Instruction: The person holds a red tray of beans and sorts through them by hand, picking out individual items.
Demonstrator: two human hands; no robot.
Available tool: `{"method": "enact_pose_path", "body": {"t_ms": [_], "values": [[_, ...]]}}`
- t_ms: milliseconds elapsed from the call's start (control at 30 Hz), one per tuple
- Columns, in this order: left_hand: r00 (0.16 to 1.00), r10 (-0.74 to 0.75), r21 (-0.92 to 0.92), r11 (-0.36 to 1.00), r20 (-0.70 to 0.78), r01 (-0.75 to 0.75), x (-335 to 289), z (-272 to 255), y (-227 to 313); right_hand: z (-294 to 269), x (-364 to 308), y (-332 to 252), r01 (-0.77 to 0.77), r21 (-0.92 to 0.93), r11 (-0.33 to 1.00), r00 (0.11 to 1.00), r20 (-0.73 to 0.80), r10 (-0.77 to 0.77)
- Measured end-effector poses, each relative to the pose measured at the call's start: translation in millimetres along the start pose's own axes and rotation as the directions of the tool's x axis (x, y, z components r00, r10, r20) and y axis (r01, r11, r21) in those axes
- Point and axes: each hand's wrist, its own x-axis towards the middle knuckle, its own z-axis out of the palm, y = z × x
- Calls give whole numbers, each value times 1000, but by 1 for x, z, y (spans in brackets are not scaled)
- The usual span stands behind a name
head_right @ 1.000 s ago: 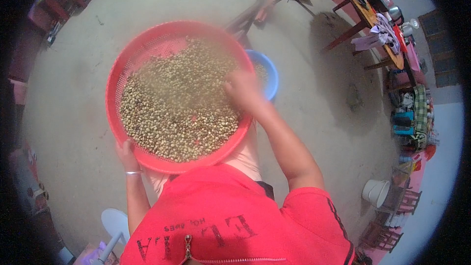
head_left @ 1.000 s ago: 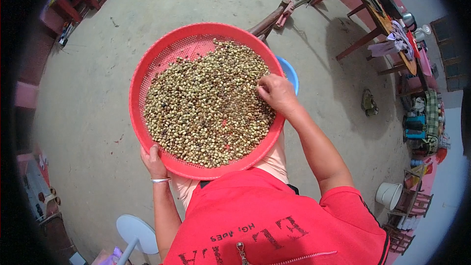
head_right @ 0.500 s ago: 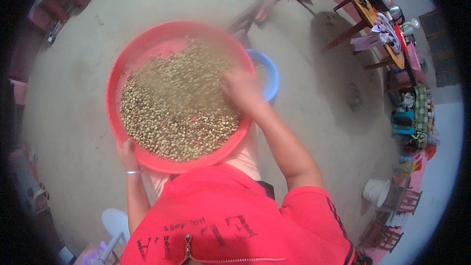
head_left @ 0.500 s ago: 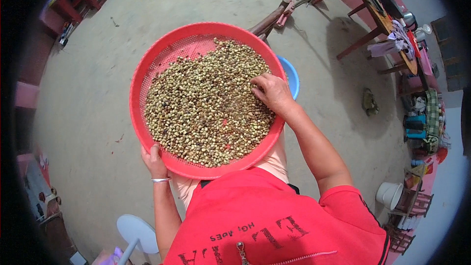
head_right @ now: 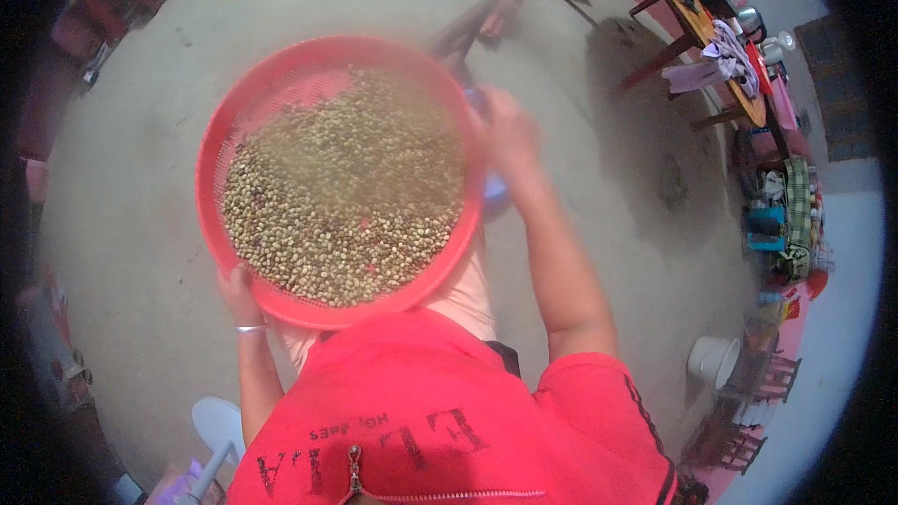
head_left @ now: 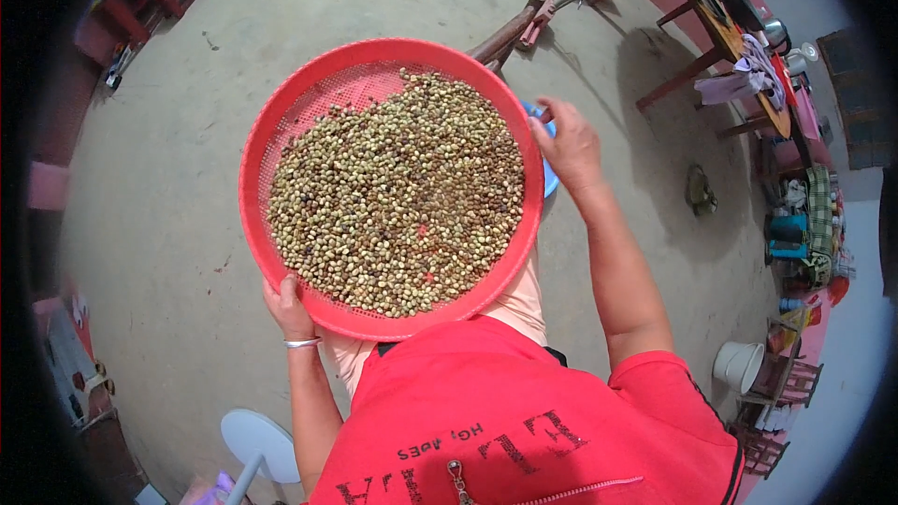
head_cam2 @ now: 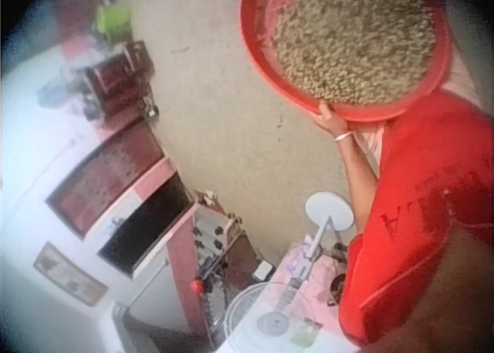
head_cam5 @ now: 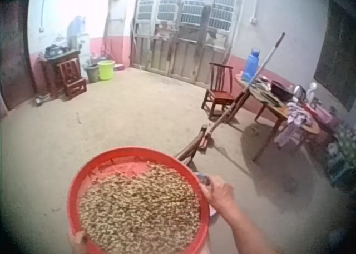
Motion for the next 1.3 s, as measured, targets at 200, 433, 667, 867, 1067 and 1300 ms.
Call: {"method": "enact_pose_path", "body": {"t_ms": [200,433,667,867,1067,1300], "values": [[1000,-27,25,999,-14,28,1,0,0,0,-29,1,20,-128,992,899,436,38],[1000,10,62,998,15,-11,5,-2,2,12,-49,-10,184,-153,971,890,445,-99],[999,33,36,999,12,-33,5,-4,-2,7,-45,-18,135,-115,984,892,446,-70],[1000,-3,0,1000,17,3,4,-3,1,-20,-19,0,-17,-63,998,1000,-5,16],[1000,-3,15,1000,13,2,4,1,3,0,-45,4,169,-178,969,868,493,-61],[1000,3,31,1000,21,-4,7,-5,-1,5,-49,-13,176,-234,956,863,504,-36]]}}
